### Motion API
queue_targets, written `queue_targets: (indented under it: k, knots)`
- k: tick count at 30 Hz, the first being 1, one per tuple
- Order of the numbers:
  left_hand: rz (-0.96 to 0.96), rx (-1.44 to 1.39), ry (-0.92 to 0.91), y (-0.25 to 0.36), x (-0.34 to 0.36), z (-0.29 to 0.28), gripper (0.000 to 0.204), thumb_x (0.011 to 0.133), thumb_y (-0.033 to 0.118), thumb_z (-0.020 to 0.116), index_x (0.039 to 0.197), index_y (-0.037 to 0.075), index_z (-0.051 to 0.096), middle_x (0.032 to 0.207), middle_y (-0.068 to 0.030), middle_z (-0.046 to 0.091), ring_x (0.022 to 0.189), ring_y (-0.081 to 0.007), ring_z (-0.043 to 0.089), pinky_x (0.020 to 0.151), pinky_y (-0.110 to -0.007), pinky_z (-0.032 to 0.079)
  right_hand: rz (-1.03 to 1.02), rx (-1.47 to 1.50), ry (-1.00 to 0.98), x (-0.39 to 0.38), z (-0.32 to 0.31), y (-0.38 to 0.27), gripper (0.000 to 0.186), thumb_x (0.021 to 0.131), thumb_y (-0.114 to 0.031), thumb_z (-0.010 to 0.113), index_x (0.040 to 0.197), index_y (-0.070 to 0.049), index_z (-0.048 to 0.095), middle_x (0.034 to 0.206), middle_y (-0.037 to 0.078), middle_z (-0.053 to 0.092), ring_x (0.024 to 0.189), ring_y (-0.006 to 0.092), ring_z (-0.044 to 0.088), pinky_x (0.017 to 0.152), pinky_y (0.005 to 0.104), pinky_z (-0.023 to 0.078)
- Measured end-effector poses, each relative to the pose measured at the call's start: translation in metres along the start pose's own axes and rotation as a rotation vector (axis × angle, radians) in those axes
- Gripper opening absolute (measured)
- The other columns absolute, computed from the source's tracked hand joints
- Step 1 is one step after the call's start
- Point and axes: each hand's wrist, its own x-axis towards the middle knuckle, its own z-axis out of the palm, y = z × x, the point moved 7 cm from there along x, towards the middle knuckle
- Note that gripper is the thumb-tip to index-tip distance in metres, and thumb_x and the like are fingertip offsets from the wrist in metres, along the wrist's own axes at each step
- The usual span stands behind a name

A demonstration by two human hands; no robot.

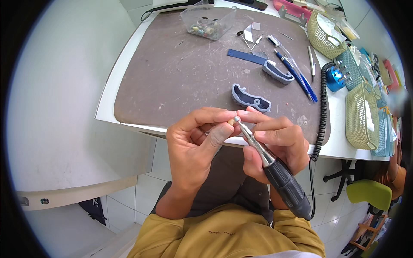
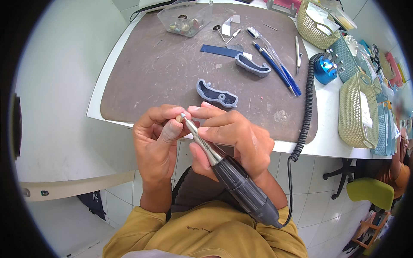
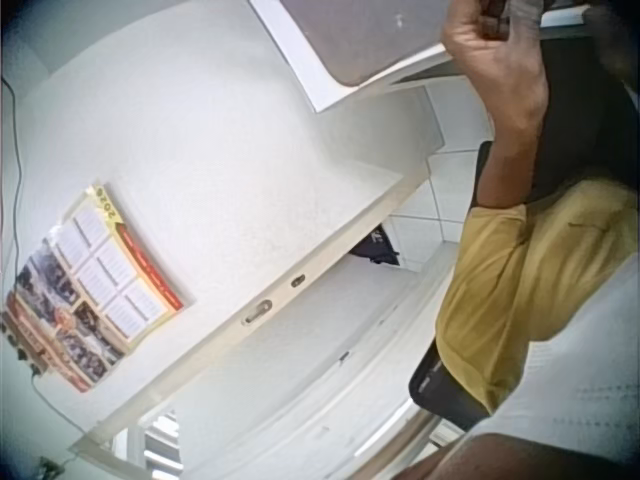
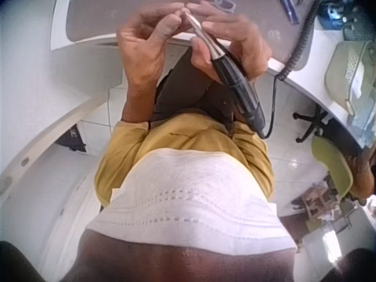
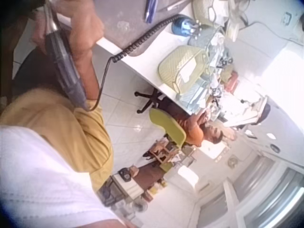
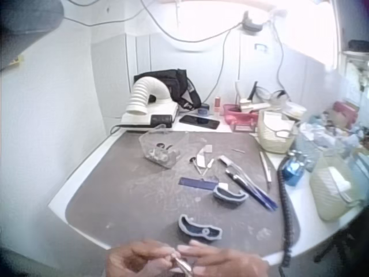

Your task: The person uses a rotary tool to polish a dental prosthesis, rotating the small component between their fingers to reach all surfaces.

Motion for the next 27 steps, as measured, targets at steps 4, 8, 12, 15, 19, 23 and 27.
queue_targets:
  k: [4,8,12,15,19,23,27]
  knots:
    - [0.019,0.047,-0.029,0.002,0.001,0.001,0.015,0.086,-0.006,0.063,0.1,-0.004,0.065,0.095,-0.0126,0.065,0.086,-0.0153,0.065,0.083,-0.03,0.056,-0.021,-0.038,-0.045,0.002,0.002,-0.003,0.027,0.067,0.0,0.077,0.087,0.003,0.058,0.079,0.019,0.066,0.088,0.0351,0.07,0.082,0.0443,0.057]
    - [0.035,0.052,0.036,0.004,0.002,0.005,0.015,0.086,-0.007,0.061,0.101,-0.004,0.065,0.095,-0.0108,0.062,0.087,-0.015,0.063,0.083,-0.03,0.056,0.061,0.066,0.069,-0.005,-0.011,0.003,0.027,0.07,0.002,0.074,0.089,0.004,0.056,0.081,0.019,0.065,0.087,0.0342,0.07,0.082,0.0426,0.057]
    - [0.08,0.062,-0.039,0.005,0.002,0.005,0.014,0.085,-0.007,0.062,0.099,-0.004,0.065,0.094,-0.01,0.06,0.087,-0.0153,0.063,0.082,-0.03,0.057,0.312,0.229,0.104,-0.003,-0.031,0.01,0.018,0.078,0.002,0.066,0.089,0.003,0.052,0.084,0.018,0.063,0.082,0.0261,0.069,0.075,0.0348,0.058]
    - [0.139,0.133,-0.028,0.008,0.0,0.003,0.012,0.085,-0.007,0.063,0.097,-0.004,0.064,0.091,-0.0098,0.061,0.085,-0.016,0.063,0.081,-0.03,0.057,0.571,0.267,0.132,-0.002,-0.054,0.015,0.015,0.086,-0.012,0.06,0.085,0.0,0.053,0.071,0.009,0.058,0.061,0.0159,0.063,0.056,0.0249,0.051]
    - [0.171,0.194,0.003,0.013,-0.001,0.005,0.011,0.084,-0.006,0.065,0.095,-0.003,0.065,0.085,-0.0106,0.064,0.081,-0.0163,0.065,0.079,-0.029,0.057,0.812,0.389,0.024,0.003,-0.095,0.025,0.041,0.095,-0.035,0.048,0.067,-0.006,0.05,0.053,-0.002,0.039,0.041,0.0053,0.03,0.037,0.0216,0.025]
    - [0.089,0.19,0.061,0.013,-0.004,0.002,0.01,0.086,-0.005,0.064,0.095,-0.004,0.064,0.089,-0.0144,0.068,0.084,-0.0182,0.067,0.08,-0.031,0.057,1.001,0.075,0.101,0.025,-0.127,0.035,0.027,0.088,-0.032,0.06,0.075,-0.011,0.05,0.061,-0.005,0.043,0.05,0.0034,0.038,0.045,0.0197,0.027]
    - [0.075,0.141,0.049,0.009,0.0,0.001,0.01,0.087,-0.003,0.063,0.097,-0.005,0.063,0.092,-0.0159,0.069,0.086,-0.0199,0.068,0.082,-0.032,0.057,0.916,-0.476,-0.11,0.069,-0.14,0.042,0.032,0.085,-0.028,0.064,0.104,-0.003,0.058,0.066,-0.005,0.047,0.055,0.0017,0.042,0.047,0.0185,0.029]
